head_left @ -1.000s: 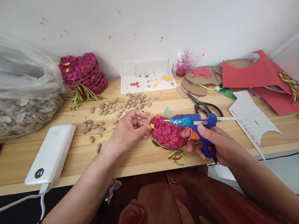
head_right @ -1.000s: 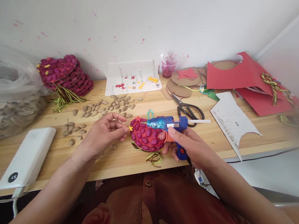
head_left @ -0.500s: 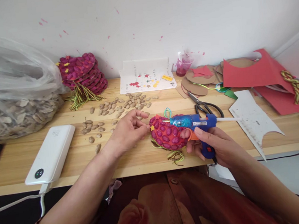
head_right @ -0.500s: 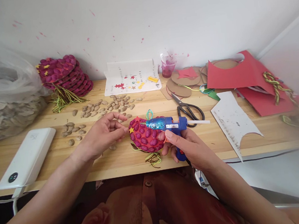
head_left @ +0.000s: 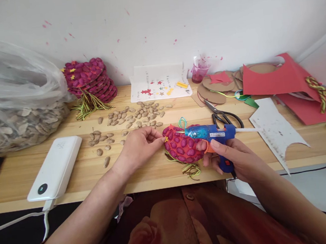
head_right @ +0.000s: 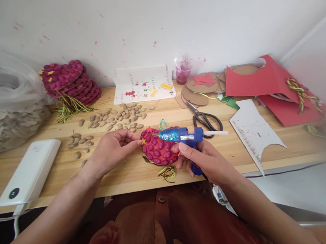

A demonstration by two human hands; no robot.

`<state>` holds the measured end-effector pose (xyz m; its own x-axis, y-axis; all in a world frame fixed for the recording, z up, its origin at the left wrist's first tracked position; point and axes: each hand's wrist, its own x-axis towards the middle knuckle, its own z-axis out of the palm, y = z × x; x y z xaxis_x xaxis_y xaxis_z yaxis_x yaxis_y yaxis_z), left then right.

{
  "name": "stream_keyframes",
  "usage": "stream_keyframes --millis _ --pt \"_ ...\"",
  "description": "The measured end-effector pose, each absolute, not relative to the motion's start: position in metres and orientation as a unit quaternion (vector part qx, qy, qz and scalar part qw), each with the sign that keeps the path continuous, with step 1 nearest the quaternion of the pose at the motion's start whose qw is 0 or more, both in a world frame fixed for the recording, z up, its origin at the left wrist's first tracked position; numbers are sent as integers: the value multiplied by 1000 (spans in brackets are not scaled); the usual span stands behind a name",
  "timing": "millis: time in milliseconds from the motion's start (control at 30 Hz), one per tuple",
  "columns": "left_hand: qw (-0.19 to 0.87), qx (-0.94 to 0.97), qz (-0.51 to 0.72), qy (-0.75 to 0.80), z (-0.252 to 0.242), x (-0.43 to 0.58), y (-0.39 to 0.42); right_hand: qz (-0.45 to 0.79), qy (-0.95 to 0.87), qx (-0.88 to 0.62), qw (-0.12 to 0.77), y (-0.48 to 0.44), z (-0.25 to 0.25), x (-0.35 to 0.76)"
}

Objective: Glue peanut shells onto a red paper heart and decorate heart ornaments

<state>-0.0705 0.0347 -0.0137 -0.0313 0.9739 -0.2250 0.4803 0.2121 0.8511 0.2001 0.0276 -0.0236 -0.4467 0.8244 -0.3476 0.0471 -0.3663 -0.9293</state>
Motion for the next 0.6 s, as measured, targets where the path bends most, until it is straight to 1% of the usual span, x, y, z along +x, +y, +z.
stream_keyframes --millis 267,500,600 --pt "436 548 288 653 -13 -73 37 677 -497 -467 275 27 -20 198" --pt "486 497 291 657 -14 -72 40 672 -511 -466 265 28 -16 195" --pt "484 495 291 660 -15 -72 42 671 -514 -467 260 28 -14 195"
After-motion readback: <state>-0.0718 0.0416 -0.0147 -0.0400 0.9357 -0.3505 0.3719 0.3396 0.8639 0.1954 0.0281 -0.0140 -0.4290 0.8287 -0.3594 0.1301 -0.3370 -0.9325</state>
